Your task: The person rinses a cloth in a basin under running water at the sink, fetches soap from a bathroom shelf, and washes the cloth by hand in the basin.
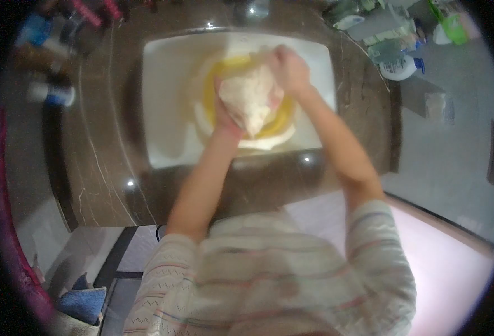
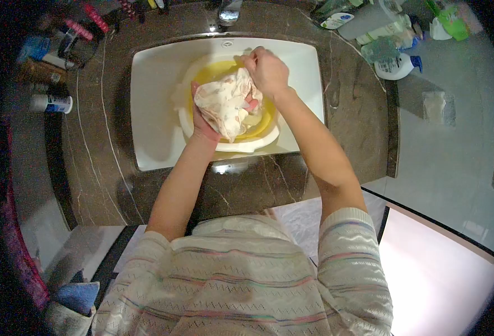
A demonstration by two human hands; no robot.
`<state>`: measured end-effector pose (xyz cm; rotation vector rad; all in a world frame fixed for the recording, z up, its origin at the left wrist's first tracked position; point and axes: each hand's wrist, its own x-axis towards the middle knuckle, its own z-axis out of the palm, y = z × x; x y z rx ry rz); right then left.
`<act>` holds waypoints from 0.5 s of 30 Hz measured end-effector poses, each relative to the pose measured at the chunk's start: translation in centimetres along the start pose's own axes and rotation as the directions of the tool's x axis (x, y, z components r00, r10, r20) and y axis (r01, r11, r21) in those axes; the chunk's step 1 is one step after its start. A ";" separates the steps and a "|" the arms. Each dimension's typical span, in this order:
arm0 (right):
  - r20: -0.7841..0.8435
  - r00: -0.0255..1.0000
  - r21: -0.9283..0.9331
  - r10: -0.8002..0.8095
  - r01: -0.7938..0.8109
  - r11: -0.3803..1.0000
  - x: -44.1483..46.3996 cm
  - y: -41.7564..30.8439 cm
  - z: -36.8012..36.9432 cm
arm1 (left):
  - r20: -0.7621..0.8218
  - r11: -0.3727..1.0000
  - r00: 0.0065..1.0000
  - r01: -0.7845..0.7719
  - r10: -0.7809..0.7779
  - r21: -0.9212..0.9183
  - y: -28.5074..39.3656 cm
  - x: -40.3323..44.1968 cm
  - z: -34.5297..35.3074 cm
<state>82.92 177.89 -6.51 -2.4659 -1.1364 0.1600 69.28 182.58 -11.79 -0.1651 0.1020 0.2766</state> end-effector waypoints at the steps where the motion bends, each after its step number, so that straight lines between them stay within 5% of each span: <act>1: 0.001 1.000 0.108 0.029 -0.029 0.994 -1.2 -1.6 -1.4 | 0.004 1.000 1.000 -0.010 0.010 0.013 0.1 0.1 0.1; 6: 0.025 0.949 -0.044 -0.313 0.314 0.948 -5.8 -1.1 1.0 | -0.088 0.999 0.995 -0.044 0.046 0.023 0.5 0.4 0.1; 9: 0.280 0.943 0.058 -0.179 0.170 0.984 -5.6 -1.6 0.7 | -0.147 0.996 0.987 -0.052 0.062 0.067 0.6 0.0 -0.4; 12: 0.332 0.927 0.069 -0.172 0.158 0.985 -5.8 -1.0 0.9 | -0.150 0.993 0.985 -0.066 0.080 0.099 0.2 -0.1 -0.3; 15: 0.177 0.946 -0.018 -0.271 0.279 0.960 -6.8 -0.7 2.4 | -0.203 0.990 0.974 -0.083 0.104 0.111 0.4 0.5 -0.9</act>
